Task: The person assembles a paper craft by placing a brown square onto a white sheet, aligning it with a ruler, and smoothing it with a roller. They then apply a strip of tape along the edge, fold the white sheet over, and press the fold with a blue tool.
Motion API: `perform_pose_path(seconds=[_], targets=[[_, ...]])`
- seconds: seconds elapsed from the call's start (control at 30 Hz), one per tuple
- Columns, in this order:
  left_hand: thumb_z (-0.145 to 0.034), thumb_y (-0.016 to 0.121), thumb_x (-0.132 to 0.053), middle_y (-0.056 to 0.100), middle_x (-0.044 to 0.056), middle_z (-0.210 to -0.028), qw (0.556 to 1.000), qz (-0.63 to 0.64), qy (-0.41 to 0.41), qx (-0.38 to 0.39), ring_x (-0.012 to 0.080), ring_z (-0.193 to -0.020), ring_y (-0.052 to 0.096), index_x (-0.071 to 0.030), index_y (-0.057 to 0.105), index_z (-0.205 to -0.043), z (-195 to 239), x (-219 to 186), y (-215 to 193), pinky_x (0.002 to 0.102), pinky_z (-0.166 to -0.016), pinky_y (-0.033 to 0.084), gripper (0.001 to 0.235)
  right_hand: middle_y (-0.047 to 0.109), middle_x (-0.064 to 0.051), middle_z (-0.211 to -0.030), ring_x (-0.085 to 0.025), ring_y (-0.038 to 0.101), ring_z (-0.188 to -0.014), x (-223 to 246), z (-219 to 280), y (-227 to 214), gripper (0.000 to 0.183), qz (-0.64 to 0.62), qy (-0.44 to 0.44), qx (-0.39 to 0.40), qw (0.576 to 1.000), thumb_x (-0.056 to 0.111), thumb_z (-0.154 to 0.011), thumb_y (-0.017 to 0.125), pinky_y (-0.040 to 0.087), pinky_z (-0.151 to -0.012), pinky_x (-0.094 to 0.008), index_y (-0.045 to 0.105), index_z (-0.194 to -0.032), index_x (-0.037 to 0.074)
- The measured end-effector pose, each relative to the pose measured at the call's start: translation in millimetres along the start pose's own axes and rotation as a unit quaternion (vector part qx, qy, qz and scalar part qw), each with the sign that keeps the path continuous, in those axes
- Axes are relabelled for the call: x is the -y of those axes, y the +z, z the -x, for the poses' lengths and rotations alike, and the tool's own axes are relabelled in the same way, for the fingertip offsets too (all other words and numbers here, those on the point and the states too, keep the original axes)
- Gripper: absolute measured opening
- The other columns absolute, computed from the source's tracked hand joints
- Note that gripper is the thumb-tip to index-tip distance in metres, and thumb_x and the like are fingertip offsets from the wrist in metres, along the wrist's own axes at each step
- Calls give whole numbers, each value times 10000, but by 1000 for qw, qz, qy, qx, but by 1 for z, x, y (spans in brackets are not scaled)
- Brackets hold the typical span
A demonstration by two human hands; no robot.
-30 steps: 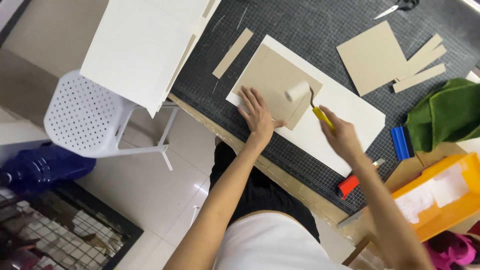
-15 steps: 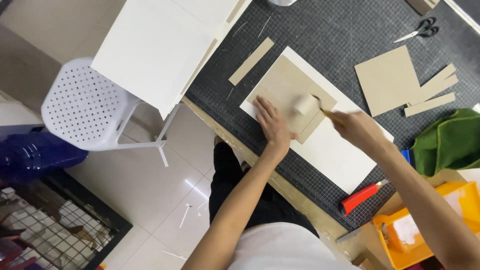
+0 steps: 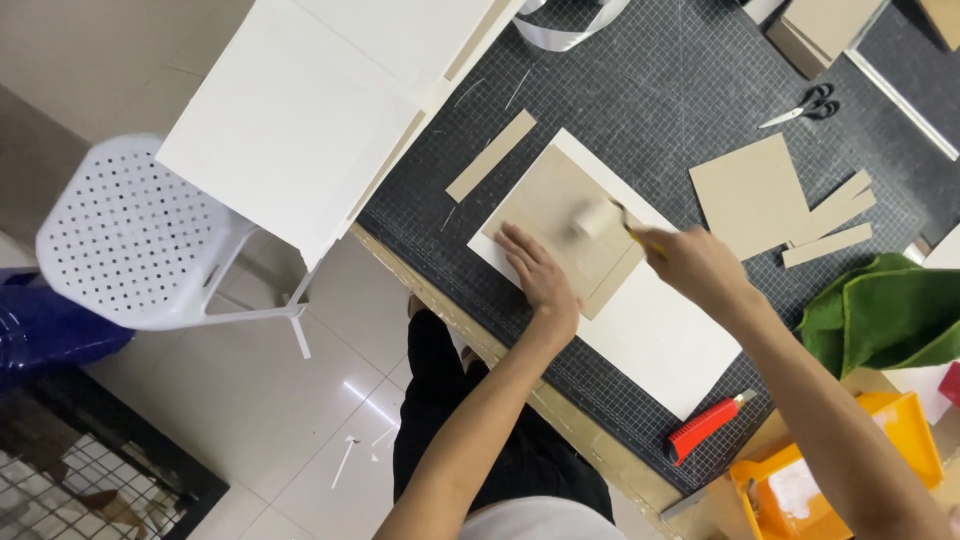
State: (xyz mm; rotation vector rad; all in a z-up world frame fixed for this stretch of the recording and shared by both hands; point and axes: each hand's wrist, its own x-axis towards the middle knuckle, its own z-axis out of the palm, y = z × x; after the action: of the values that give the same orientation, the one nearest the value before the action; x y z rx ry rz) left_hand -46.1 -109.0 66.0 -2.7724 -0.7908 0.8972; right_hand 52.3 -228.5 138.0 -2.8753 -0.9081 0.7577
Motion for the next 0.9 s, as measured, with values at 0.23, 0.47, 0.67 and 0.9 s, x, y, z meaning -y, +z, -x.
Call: perform_pose_path(seconds=[0.23,0.47,0.67,0.9], targets=[[-613,733,-811,58,368,-1610,999,-13,36,36,621,-1457,29,86,192,-1528,-4,0,10,546,-1105,64,1391,747,-184,-819,-345,699,-651,7,-21,-6,281,-55,-40,-33,997,134,-913,652,577,-615,-424,751,-1176,126],[-564,746,-824,58,381,-1599,999,-21,23,35,630,-1447,42,106,171,-1522,-13,-13,15,548,-1116,77,1454,756,-106,-784,-279,699,-553,9,-67,2,333,-28,-63,-76,995,136,-915,658,602,-596,-363,745,-1220,238],[-645,685,-813,130,313,-1625,999,-32,3,18,569,-1469,95,30,259,-1531,2,0,-6,510,-1120,104,1295,776,-179,-829,-417,726,-718,-36,-16,-8,308,-11,2,17,1000,189,-898,660,592,-713,-505,743,-1193,222],[-642,661,-864,89,315,-1624,997,-61,19,39,574,-1465,81,48,195,-1545,0,-5,0,523,-1110,84,1365,756,-82,-779,-189,679,-515,-7,-71,-6,286,18,-118,-71,990,140,-925,664,578,-557,-267,757,-1186,210]])
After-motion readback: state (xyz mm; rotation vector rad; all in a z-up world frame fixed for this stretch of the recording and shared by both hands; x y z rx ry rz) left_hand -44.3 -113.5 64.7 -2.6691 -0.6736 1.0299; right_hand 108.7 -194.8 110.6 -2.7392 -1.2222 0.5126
